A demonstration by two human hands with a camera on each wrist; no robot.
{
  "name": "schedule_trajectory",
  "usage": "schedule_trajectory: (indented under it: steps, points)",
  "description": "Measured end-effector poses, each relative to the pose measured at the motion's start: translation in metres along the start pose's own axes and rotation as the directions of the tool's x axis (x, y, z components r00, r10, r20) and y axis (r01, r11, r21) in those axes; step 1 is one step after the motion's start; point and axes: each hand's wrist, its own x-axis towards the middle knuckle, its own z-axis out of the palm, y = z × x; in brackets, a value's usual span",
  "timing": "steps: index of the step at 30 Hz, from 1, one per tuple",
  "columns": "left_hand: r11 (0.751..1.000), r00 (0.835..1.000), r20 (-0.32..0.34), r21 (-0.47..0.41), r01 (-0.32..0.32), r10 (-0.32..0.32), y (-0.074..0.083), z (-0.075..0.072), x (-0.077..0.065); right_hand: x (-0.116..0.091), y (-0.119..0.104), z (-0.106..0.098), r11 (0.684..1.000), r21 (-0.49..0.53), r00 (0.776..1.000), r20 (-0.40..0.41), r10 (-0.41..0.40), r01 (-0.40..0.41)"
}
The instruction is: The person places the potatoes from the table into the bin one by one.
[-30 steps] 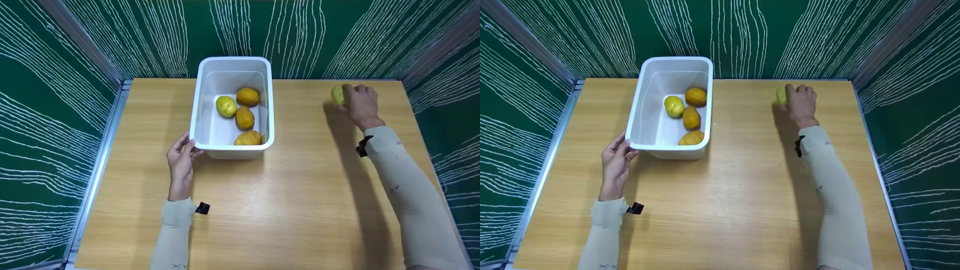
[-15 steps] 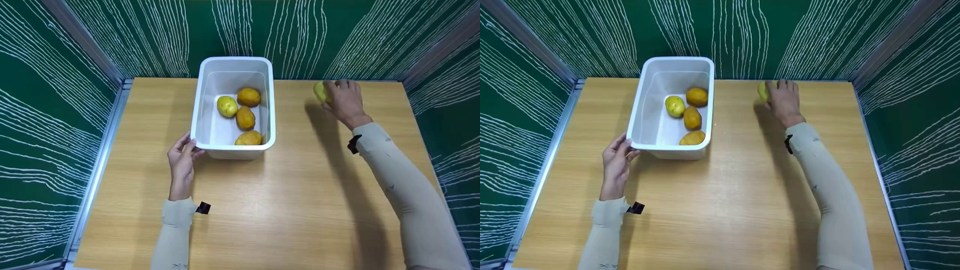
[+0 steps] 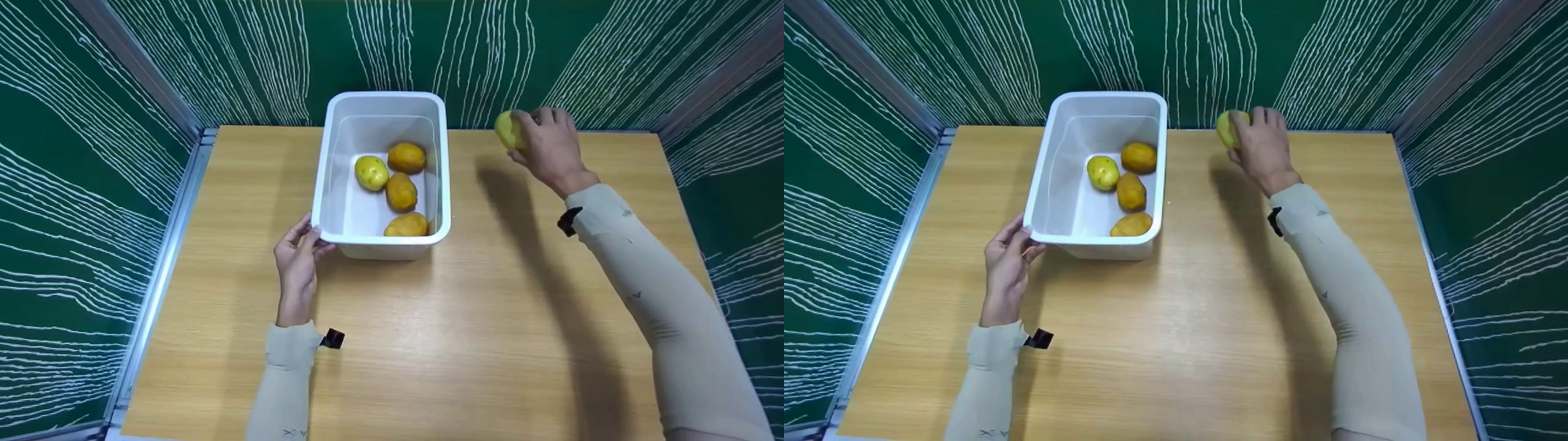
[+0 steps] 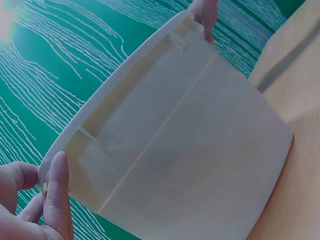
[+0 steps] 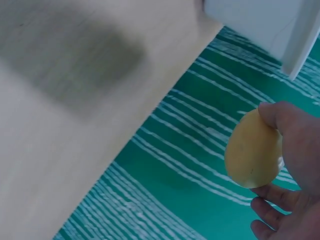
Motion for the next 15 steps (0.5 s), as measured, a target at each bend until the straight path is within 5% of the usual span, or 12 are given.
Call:
schedule_trajectory:
  steps: [15]
  points:
    - [1.0,1.0,-0.001,0.013,-0.017,0.017,-0.001,-0.001,0.0,0.017,-0.049,-0.01,0.993,0.047,0.992,-0.076,-0.104,0.108]
